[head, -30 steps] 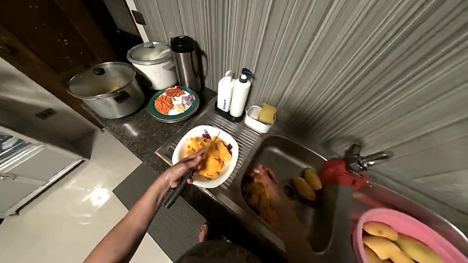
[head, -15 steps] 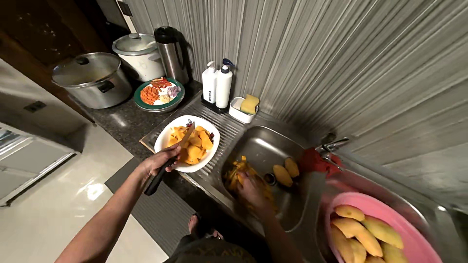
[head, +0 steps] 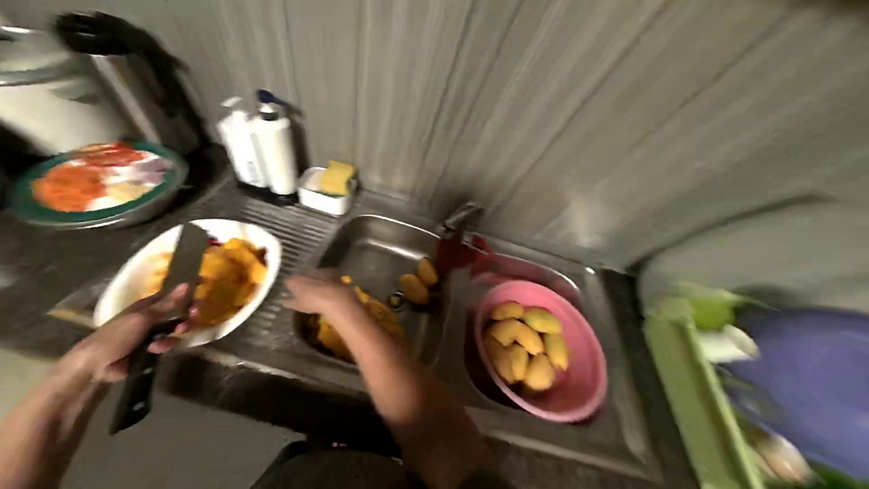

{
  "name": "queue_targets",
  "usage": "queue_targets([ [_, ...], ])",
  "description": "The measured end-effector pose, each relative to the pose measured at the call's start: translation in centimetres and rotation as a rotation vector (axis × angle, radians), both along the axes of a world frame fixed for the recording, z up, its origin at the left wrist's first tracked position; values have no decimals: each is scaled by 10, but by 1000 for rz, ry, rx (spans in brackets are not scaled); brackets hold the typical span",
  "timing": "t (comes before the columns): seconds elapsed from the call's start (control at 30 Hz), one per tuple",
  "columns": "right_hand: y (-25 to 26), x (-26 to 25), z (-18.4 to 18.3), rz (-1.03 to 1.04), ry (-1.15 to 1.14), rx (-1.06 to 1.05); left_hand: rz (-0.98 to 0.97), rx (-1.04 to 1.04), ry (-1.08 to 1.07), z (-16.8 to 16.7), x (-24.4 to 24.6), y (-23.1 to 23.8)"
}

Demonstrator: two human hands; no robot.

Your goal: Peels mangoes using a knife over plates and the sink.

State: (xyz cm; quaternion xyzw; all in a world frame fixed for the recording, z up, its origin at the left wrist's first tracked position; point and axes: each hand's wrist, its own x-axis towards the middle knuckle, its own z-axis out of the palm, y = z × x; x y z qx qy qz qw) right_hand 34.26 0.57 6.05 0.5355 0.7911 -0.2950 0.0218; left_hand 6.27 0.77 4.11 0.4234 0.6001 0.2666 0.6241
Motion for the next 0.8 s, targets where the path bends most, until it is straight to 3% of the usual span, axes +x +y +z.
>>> queue_targets([
  [0.1,24,-32,33,-39,-63,54,-102,16,-23,-8,18,3],
  [0.13,36,-45,28,-67,-94,92,-168,15,-36,-10,22,6],
  [0.23,75,-66,-36,-297,-128,389,-322,-16,-41,-10,45,15],
  [0.27,72,-59,-26,-321,-107,378,-313,-4,-31,-6,51,14],
  [0.33,48,-28,35,-215,-76,126,-244,34,-6,-5,57,8],
  [0.4,34,14,46,-217,-20,46,-285,16,-5,-6,66,3],
  [0.53,2,111,-17,-318,2,39,-350,39,45,-19,75,-21],
  [0.6,-21,160,-48,-435,-60,-95,-410,49,122,-26,77,-29],
  [0.7,-44,212,-67,-586,-129,-299,-473,82,217,-35,90,-39],
  [0.8,-50,238,-89,-593,-60,-296,-497,164,334,-44,110,-49],
])
